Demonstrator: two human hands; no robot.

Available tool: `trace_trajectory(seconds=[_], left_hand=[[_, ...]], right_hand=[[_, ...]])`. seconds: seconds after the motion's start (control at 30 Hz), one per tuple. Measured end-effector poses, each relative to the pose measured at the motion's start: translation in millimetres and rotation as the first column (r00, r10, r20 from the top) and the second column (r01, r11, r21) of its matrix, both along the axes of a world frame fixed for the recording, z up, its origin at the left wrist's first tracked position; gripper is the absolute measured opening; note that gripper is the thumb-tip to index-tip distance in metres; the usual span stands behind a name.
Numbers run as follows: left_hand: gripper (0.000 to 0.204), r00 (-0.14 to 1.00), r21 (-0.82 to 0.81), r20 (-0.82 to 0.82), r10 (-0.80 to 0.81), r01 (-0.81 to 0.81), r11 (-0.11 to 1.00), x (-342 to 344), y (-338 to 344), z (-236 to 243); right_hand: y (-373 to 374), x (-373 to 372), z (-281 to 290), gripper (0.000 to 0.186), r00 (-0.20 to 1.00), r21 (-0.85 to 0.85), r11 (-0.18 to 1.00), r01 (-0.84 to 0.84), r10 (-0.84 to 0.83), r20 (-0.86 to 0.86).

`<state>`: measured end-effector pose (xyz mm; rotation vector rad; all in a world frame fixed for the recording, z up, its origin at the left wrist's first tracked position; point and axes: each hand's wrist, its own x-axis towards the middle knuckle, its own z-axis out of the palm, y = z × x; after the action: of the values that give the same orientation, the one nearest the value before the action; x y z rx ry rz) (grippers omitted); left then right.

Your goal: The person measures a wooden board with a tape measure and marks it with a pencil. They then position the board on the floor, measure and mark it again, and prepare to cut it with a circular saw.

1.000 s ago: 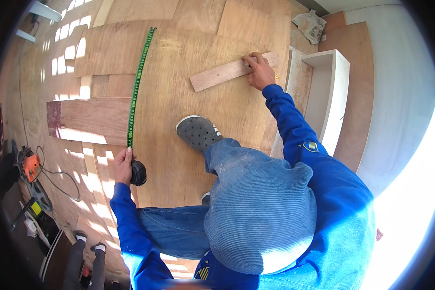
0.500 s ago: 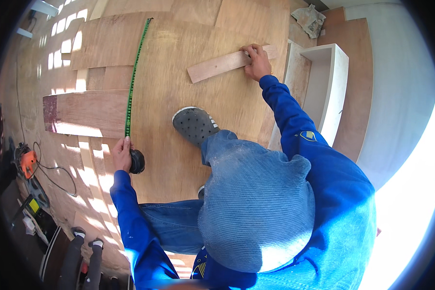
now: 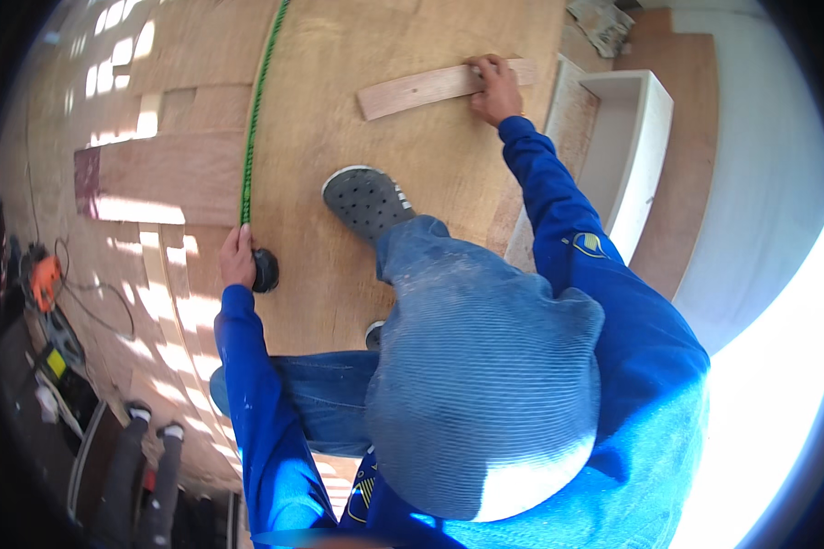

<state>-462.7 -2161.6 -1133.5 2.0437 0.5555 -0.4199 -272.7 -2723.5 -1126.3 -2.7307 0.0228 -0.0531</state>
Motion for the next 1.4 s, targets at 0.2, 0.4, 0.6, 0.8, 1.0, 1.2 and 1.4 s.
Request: trace_trajectory(seconds=[0.2,0.4,0.6,0.8,1.0,1.2,1.4], left_hand=[[0.04,0.994,0.134,-0.05,0.097,-0.089,0.987,-5,-21,1],[0.045,0.996,0.417,0.01,0.089,-0.085,0.905,-15,-42,1],[0.045,0.991,0.473,-0.027,0.127,-0.1,0.876,-30,-41,-4],[0.05,0.967,0.475,-0.165,0.194,-0.095,0.875,-40,-31,5],[0.05,0.936,0.53,-0.246,0.252,-0.088,0.843,-46,-26,19],[0.049,0.91,0.514,-0.297,0.288,-0.101,0.852,-42,-29,26],[0.047,0.902,0.514,-0.308,0.304,-0.111,0.851,-39,-30,26]], right_hand=[[-7,3,1,0.072,0.996,-0.032,0.999,-0.043,0.04,-0.075],[5,2,23,0.062,0.991,-0.065,0.989,-0.129,0.126,-0.055],[82,-5,53,0.028,0.977,0.394,0.919,0.001,0.083,-0.197],[213,-40,67,0.048,0.85,0.72,0.693,-0.048,0.407,-0.335],[301,-68,70,0.044,0.642,0.813,0.577,-0.079,0.653,-0.402],[330,-89,46,0.025,0.611,0.794,0.527,-0.303,0.747,-0.262],[325,-88,42,0.024,0.493,0.778,0.568,-0.267,0.775,-0.396]])
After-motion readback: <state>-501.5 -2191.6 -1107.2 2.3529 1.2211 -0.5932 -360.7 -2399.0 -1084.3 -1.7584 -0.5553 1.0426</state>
